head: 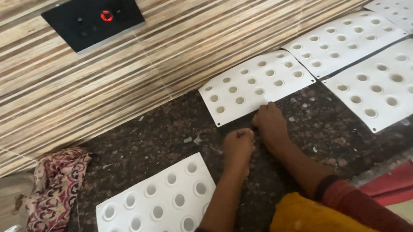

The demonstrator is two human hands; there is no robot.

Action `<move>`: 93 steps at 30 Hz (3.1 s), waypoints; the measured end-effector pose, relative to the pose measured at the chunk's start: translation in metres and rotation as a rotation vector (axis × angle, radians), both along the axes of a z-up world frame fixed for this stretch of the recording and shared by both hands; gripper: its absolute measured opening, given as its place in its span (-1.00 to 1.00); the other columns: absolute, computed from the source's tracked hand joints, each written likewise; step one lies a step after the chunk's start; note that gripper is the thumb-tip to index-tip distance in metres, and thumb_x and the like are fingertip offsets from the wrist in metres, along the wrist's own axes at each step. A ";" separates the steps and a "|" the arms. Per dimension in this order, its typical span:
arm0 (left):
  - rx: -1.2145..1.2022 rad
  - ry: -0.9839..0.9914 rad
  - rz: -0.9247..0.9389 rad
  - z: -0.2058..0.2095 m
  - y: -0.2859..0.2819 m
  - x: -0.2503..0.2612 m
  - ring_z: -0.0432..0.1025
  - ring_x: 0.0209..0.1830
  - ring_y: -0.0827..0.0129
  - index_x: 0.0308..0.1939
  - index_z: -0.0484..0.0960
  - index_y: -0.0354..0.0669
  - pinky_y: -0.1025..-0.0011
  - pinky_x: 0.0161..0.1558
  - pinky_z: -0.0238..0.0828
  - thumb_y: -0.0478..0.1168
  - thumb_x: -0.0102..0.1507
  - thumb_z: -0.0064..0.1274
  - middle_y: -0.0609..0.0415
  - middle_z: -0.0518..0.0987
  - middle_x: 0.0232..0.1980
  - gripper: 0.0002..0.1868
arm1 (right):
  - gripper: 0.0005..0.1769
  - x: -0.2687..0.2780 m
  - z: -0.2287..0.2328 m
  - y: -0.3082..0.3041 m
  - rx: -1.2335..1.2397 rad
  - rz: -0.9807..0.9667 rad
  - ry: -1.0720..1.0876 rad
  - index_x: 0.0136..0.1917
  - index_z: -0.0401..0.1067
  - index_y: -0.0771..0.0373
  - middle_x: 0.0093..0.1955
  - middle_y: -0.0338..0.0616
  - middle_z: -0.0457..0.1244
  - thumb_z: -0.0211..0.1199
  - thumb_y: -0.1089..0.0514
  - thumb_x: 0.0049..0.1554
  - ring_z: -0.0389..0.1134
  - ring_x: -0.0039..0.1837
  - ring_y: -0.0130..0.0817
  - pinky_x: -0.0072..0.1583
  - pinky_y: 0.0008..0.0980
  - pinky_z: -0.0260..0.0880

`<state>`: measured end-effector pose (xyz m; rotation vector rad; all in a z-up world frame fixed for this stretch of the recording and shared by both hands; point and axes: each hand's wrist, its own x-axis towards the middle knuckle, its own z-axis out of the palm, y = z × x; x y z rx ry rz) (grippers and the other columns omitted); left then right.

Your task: The person cuts white solid wax chunks into smaller pieces with a cleaver on a black tray, then arranges white mold sheets on the counter and places the cut pieces into the mold cavities and onto a plate. They continue cutting and transferring pieces throughout the clip.

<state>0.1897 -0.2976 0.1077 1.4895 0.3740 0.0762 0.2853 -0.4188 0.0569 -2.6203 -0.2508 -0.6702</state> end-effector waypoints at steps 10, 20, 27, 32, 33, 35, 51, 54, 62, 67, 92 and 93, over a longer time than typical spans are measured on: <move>-0.153 0.072 -0.110 -0.043 -0.035 0.070 0.32 -0.64 0.31 0.33 0.46 -0.15 0.32 -0.61 0.19 -0.48 0.11 -0.04 -0.09 0.54 -0.40 -0.34 | -0.77 0.034 0.003 -0.039 0.404 -0.009 0.376 -0.09 0.63 0.20 -0.05 0.08 0.41 0.22 0.10 0.07 0.44 0.03 0.03 0.11 -0.09 0.41; -0.399 0.133 -0.058 -0.052 -0.034 0.084 0.21 -0.70 0.41 0.18 0.52 -0.04 0.40 -0.69 0.03 -0.32 0.28 -0.16 0.15 0.37 -0.50 -0.61 | -0.73 0.041 0.007 -0.038 0.514 0.044 0.504 -0.10 0.63 0.26 -0.04 0.07 0.44 0.11 0.19 0.12 0.47 0.04 -0.07 0.11 -0.17 0.40; -0.331 0.117 -0.008 -0.062 -0.036 0.097 0.16 -0.69 0.45 0.03 0.58 -0.08 0.41 -0.69 0.00 -0.28 0.32 -0.20 0.18 0.35 -0.52 -0.72 | -0.69 0.063 -0.017 -0.043 0.419 0.060 0.458 -0.12 0.65 0.24 -0.01 0.11 0.45 0.06 0.22 0.10 0.46 0.09 -0.05 0.15 -0.17 0.38; -0.311 0.167 0.010 -0.037 -0.030 0.086 0.18 -0.68 0.44 -0.01 0.59 -0.13 0.40 -0.66 0.03 -0.23 0.35 -0.23 0.16 0.39 -0.51 -0.73 | -0.73 0.050 0.013 -0.041 0.467 0.044 0.535 -0.07 0.62 0.28 -0.02 0.08 0.42 0.15 0.14 0.11 0.45 0.08 -0.05 0.12 -0.11 0.37; -0.301 0.156 0.004 -0.042 -0.031 0.088 0.21 -0.68 0.42 -0.01 0.60 -0.11 0.39 -0.65 0.08 -0.25 0.34 -0.22 0.14 0.41 -0.51 -0.73 | -0.74 0.043 0.024 -0.042 0.503 0.083 0.543 -0.09 0.61 0.32 -0.07 0.04 0.42 0.15 0.16 0.11 0.44 0.02 -0.10 0.09 -0.13 0.38; -0.288 0.143 0.003 -0.050 -0.032 0.087 0.24 -0.67 0.41 0.00 0.60 -0.10 0.37 -0.64 0.12 -0.26 0.33 -0.22 0.11 0.43 -0.50 -0.72 | -0.75 0.029 0.045 -0.039 0.540 0.130 0.550 -0.10 0.59 0.36 -0.11 0.01 0.42 0.15 0.18 0.10 0.43 -0.03 -0.15 0.05 -0.16 0.38; -0.803 0.242 -0.141 -0.041 -0.041 0.058 0.07 -0.70 0.56 0.44 0.37 0.12 0.57 -0.70 -0.11 -0.21 0.39 -0.30 0.24 0.37 -0.43 -0.49 | -0.62 0.016 0.031 -0.081 1.474 0.298 1.167 0.32 0.33 0.51 -0.18 -0.10 0.31 -0.02 0.29 0.29 0.35 -0.20 -0.47 -0.17 -0.59 0.42; -0.877 0.206 -0.181 -0.064 -0.038 0.068 0.08 -0.69 0.57 0.53 0.29 0.24 0.58 -0.68 -0.06 -0.30 0.37 -0.34 0.25 0.36 -0.43 -0.38 | -0.57 0.023 0.012 -0.083 1.639 0.307 1.213 0.40 0.27 0.47 -0.21 -0.17 0.28 -0.02 0.28 0.29 0.32 -0.23 -0.54 -0.22 -0.66 0.39; -0.805 0.226 -0.126 -0.032 -0.038 0.056 0.07 -0.67 0.57 0.53 0.19 0.27 0.58 -0.67 -0.07 -0.18 0.44 -0.29 0.23 0.36 -0.43 -0.45 | -0.51 0.023 -0.002 -0.078 1.767 0.475 1.230 0.49 0.20 0.39 -0.21 -0.22 0.24 0.00 0.37 0.29 0.29 -0.27 -0.58 -0.25 -0.70 0.37; -0.739 0.256 -0.114 -0.037 -0.045 0.042 0.09 -0.69 0.58 0.17 0.56 0.12 0.61 -0.70 -0.10 -0.18 0.39 -0.20 0.25 0.41 -0.43 -0.68 | -0.56 0.000 0.008 -0.081 1.489 0.256 1.152 0.32 0.42 0.37 -0.27 -0.17 0.29 -0.04 0.33 0.22 0.28 -0.29 -0.51 -0.30 -0.63 0.26; 1.207 0.483 0.605 -0.030 0.307 -0.212 0.54 -0.11 -0.35 0.05 0.70 -0.07 -0.15 -0.11 0.45 0.22 0.40 -0.16 -0.35 0.63 -0.10 -0.47 | -0.63 -0.085 0.032 0.018 1.335 0.696 1.219 0.08 0.31 0.16 0.08 -0.02 0.38 0.31 0.23 0.01 0.39 0.04 -0.28 0.04 -0.26 0.49; 1.190 0.482 0.586 -0.040 0.315 -0.222 0.52 -0.10 -0.37 0.04 0.70 -0.09 -0.16 -0.09 0.43 0.26 0.39 -0.15 -0.36 0.62 -0.09 -0.44 | -0.73 -0.101 0.044 0.036 1.036 0.653 1.234 0.07 0.40 0.21 0.00 -0.08 0.35 0.27 0.10 0.12 0.32 -0.05 -0.34 -0.04 -0.35 0.41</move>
